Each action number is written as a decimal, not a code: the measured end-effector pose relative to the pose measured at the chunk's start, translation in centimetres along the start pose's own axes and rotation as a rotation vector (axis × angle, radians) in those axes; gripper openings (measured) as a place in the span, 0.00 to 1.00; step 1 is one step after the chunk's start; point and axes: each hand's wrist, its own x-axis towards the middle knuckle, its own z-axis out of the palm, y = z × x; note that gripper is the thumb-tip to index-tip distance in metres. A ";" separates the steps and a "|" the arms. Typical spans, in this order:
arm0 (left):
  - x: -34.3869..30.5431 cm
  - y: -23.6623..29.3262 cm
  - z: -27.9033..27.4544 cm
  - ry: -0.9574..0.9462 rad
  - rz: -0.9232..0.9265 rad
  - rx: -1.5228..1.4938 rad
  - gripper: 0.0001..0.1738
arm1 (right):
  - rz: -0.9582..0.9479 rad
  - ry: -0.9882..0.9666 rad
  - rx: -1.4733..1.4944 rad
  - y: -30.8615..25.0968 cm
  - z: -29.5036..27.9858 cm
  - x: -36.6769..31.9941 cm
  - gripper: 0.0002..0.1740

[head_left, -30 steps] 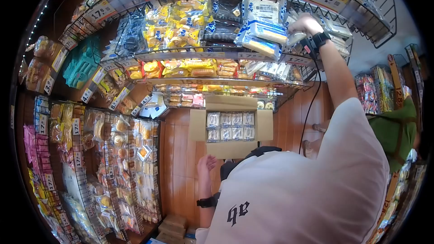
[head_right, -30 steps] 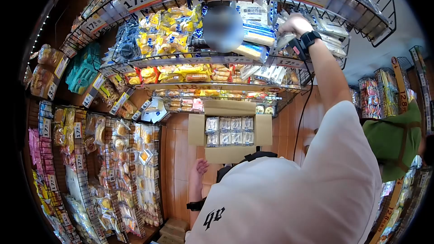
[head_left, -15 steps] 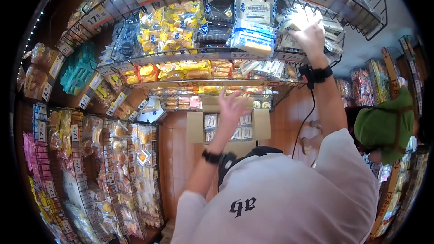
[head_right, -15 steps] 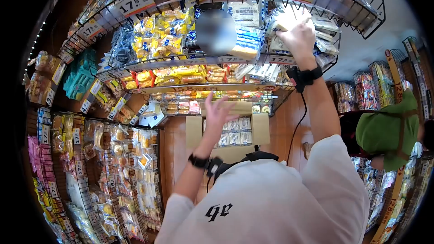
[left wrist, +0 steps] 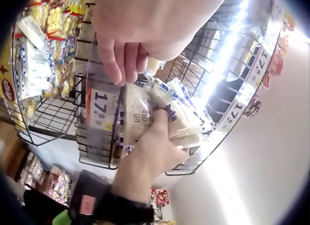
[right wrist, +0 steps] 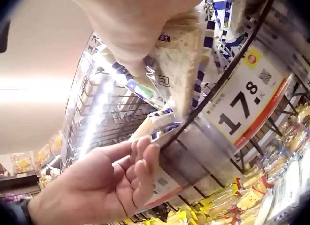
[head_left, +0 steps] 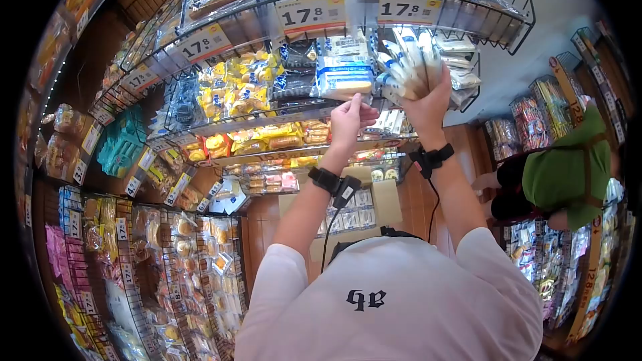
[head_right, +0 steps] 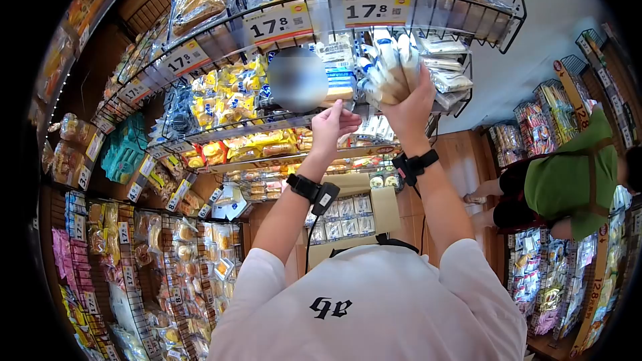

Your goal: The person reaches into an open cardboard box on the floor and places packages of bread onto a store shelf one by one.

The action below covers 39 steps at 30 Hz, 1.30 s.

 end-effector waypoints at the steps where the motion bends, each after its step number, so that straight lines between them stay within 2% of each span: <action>1: 0.4 0.3 0.0 -0.010 -0.027 0.003 0.25 | 0.018 0.020 0.068 0.7 0.1 -0.6 0.66; 3: 0.1 0.9 0.1 -0.052 -0.094 0.111 0.28 | 0.050 0.064 0.206 1.8 0.1 -1.5 0.65; 4: -0.3 1.1 0.3 -0.076 -0.129 0.168 0.29 | 0.128 0.063 0.335 2.0 -0.2 -2.3 0.64; 5: -1.3 1.3 0.8 -0.130 -0.095 0.235 0.33 | 0.121 0.079 0.352 2.2 -0.7 -2.5 0.63; 7: -1.9 -0.4 0.4 -0.266 -0.125 0.187 0.30 | 0.106 0.112 0.385 2.4 -1.6 -2.8 0.62; 9: -3.0 -1.1 0.7 -0.295 0.005 0.307 0.26 | 0.158 0.088 0.423 2.3 -3.0 -3.5 0.62; 10: -3.3 -1.5 0.9 -0.307 0.075 0.362 0.28 | 0.007 0.148 0.361 2.7 -3.6 -3.7 0.62; 11: -3.7 -1.8 1.3 -0.368 0.059 0.307 0.30 | 0.182 0.252 0.758 3.0 -3.9 -4.3 0.61; 12: -4.2 -2.2 1.6 -0.427 0.038 0.252 0.35 | 0.368 0.354 1.152 3.0 -4.3 -5.4 0.60; 13: -4.5 -2.5 1.9 -0.485 0.023 0.192 0.42 | 0.432 0.379 1.247 3.1 -5.0 -6.2 0.57; 14: -5.1 -1.7 2.2 -0.578 -0.046 0.192 0.62 | 0.496 0.411 1.343 3.0 -5.7 -7.0 0.53; 16: -6.7 -1.7 3.1 -0.625 0.205 0.344 0.73 | 0.377 0.320 0.942 1.8 -8.2 -8.8 0.42; 17: -7.4 -2.1 3.3 -0.643 0.329 0.421 0.78 | 0.385 0.236 0.874 1.9 -9.4 -9.9 0.40; 18: -7.6 -3.3 4.1 -0.667 0.163 -0.019 0.91 | 0.386 0.153 0.802 1.9 -10.6 -11.0 0.38; 21: -11.0 -0.9 5.3 -0.734 0.102 -0.056 0.94 | 0.613 -0.187 0.958 5.1 -15.6 -14.2 0.39; 22: -11.0 -1.9 4.4 -0.828 0.164 0.169 0.97 | 0.662 -0.270 0.969 5.9 -16.1 -15.1 0.43; 23: -11.6 -2.4 4.3 -0.836 0.186 0.231 0.97 | 0.709 -0.354 0.974 6.2 -16.7 -15.6 0.48; 25: -12.7 -3.5 4.3 -0.851 0.233 0.354 0.98 | 0.738 -0.459 0.917 6.8 -17.3 -16.5 0.64; 26: -13.4 -4.0 4.3 -0.793 0.174 0.297 0.96 | 0.787 -0.503 0.959 7.0 -17.2 -16.7 0.68; 29: -14.1 -4.7 3.8 -0.713 -0.171 0.199 0.91 | 0.908 -0.689 1.045 7.1 -17.1 -16.8 0.70; 30: -14.1 -6.8 2.8 -0.678 -0.048 0.243 0.86 | 0.860 -0.811 0.960 7.9 -16.7 -17.4 0.66; 31: -14.2 -8.8 1.6 -0.662 -0.013 0.346 0.83 | 0.915 -0.840 0.998 8.5 -16.1 -18.6 0.64; 33: -15.1 -8.9 1.5 -0.621 0.056 0.550 0.77 | 1.027 -0.905 1.075 8.1 -14.8 -19.8 0.59; 34: -16.4 -9.1 1.7 -0.605 -0.203 0.259 0.65 | 1.131 -0.910 1.132 7.8 -14.3 -20.4 0.49; 37: -17.0 -12.7 -0.1 -0.646 -0.172 0.494 0.50 | 1.454 -1.014 1.138 6.4 -13.4 -20.6 0.39; 38: -17.2 -10.5 0.2 -0.706 -0.193 0.539 0.40 | 1.448 -1.059 1.163 6.9 -13.1 -21.7 0.32; 39: -17.2 -10.5 -0.6 -0.688 -0.306 0.531 0.39 | 1.515 -1.044 1.179 7.5 -12.9 -22.5 0.32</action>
